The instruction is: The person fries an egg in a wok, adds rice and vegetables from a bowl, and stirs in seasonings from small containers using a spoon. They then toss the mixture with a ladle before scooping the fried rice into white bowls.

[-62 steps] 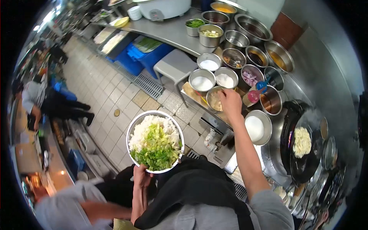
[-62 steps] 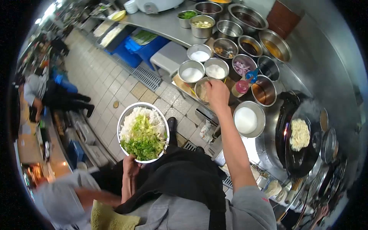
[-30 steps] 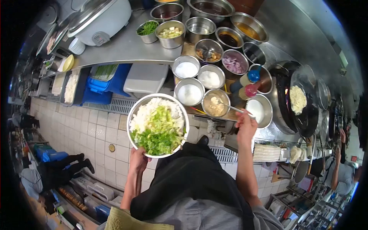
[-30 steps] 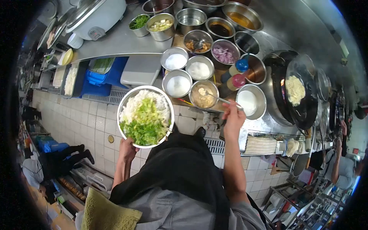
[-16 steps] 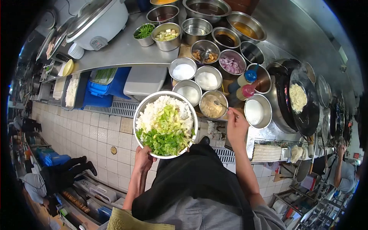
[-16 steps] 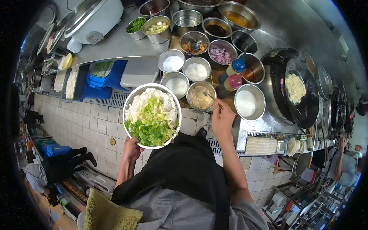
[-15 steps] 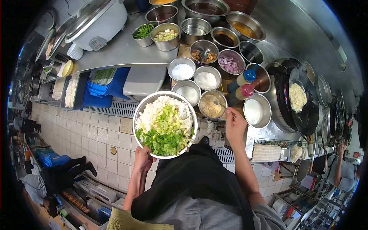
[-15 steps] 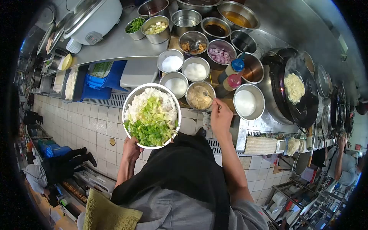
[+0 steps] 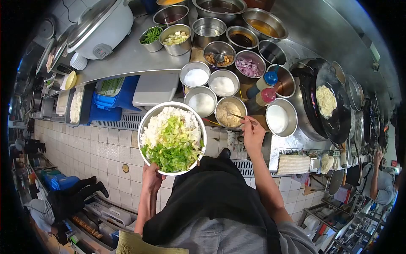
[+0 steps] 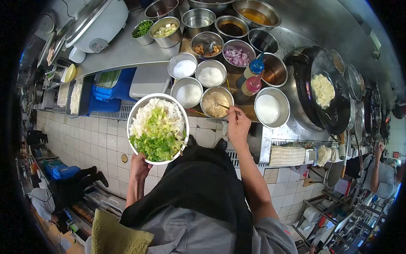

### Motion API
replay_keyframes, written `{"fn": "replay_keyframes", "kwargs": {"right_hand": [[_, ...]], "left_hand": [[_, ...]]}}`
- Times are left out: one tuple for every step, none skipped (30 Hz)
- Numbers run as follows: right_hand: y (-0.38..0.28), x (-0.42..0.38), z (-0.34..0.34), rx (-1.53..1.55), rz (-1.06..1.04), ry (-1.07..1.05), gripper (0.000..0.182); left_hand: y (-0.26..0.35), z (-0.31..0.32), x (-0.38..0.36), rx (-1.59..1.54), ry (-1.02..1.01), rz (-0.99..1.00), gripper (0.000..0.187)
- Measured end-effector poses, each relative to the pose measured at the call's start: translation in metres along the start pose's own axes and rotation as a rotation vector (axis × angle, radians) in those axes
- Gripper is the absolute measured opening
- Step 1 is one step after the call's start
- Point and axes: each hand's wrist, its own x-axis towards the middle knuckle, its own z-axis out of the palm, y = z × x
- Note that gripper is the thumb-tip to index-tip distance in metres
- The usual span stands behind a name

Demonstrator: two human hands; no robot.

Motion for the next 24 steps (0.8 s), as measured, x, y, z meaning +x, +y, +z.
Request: {"fn": "replay_keyframes", "kwargs": {"right_hand": [[-0.001,-0.001,0.0,0.055,0.025,0.001,0.024],[-0.002,-0.001,-0.001,0.054,0.023,0.001,0.024],[-0.004,0.0,-0.003,0.15,0.102,0.017,0.023],[-0.006,0.0,-0.005,0.248,0.18,0.031,0.022],[-0.007,0.001,-0.008,0.248,0.179,0.027,0.022],[-0.008,0.002,-0.012,0.297,0.238,0.06,0.022],[-0.009,0.003,-0.016,0.346,0.297,0.092,0.022],[-0.012,0.003,-0.02,0.345,0.297,0.085,0.022],[-0.016,0.003,-0.024,0.384,0.3,0.1,0.022],[-0.021,0.002,-0.027,0.424,0.303,0.114,0.023],[-0.029,-0.001,-0.028,0.435,0.296,0.107,0.022],[-0.037,-0.005,-0.029,0.439,0.299,0.094,0.022],[-0.048,-0.01,-0.029,0.454,0.252,0.029,0.022],[-0.061,-0.014,-0.029,0.469,0.204,-0.034,0.023],[-0.084,-0.022,-0.023,0.474,0.205,-0.088,0.024],[-0.094,-0.027,-0.018,0.48,0.163,-0.191,0.023],[-0.102,-0.031,-0.009,0.427,0.125,-0.213,0.022],[-0.107,-0.034,0.0,0.371,0.086,-0.234,0.022],[-0.108,-0.033,0.012,0.236,0.065,-0.191,0.021],[-0.1,-0.026,0.023,0.234,0.065,-0.189,0.021],[-0.085,-0.017,0.038,0.052,-0.092,-0.186,0.022],[-0.07,-0.007,0.05,-0.129,-0.25,-0.181,0.022],[-0.056,0.003,0.059,-0.129,-0.251,-0.18,0.022],[-0.042,0.011,0.069,-0.233,-0.348,-0.173,0.023]], "left_hand": [[0.0,0.001,0.0,-0.002,0.025,0.008,0.023],[0.0,-0.001,0.0,-0.004,0.024,0.008,0.023],[-0.001,-0.003,0.001,-0.008,0.02,0.013,0.023],[-0.002,-0.005,0.002,-0.013,0.018,0.02,0.023],[-0.001,-0.005,0.002,-0.016,0.02,0.022,0.023],[-0.001,-0.005,0.001,-0.012,0.011,0.023,0.023],[0.0,-0.005,0.001,-0.009,0.002,0.023,0.023],[-0.001,-0.006,0.002,-0.013,0.007,0.025,0.023],[-0.002,-0.007,0.004,-0.009,0.003,0.023,0.022],[-0.001,-0.007,0.004,-0.006,0.001,0.021,0.022],[0.0,-0.004,0.003,-0.007,0.014,0.028,0.021],[0.0,-0.004,0.003,-0.01,0.025,0.034,0.021],[-0.001,-0.005,0.003,0.019,0.038,0.021,0.023],[-0.001,-0.006,0.004,0.048,0.048,0.007,0.025],[-0.001,-0.004,0.005,0.049,0.042,0.022,0.024],[0.0,-0.006,0.005,0.046,0.044,0.024,0.024],[0.0,-0.006,0.006,0.039,0.031,0.02,0.024],[-0.001,-0.005,0.008,0.032,0.016,0.014,0.024],[-0.003,-0.008,0.01,0.029,0.012,0.013,0.024],[-0.006,-0.011,0.012,0.015,0.01,0.001,0.024],[-0.007,-0.014,0.013,0.0,0.008,-0.008,0.025],[-0.007,-0.014,0.013,-0.001,0.005,-0.007,0.025],[-0.005,-0.014,0.012,-0.01,0.008,-0.015,0.024],[-0.005,-0.014,0.011,-0.019,0.012,-0.022,0.023]]}}
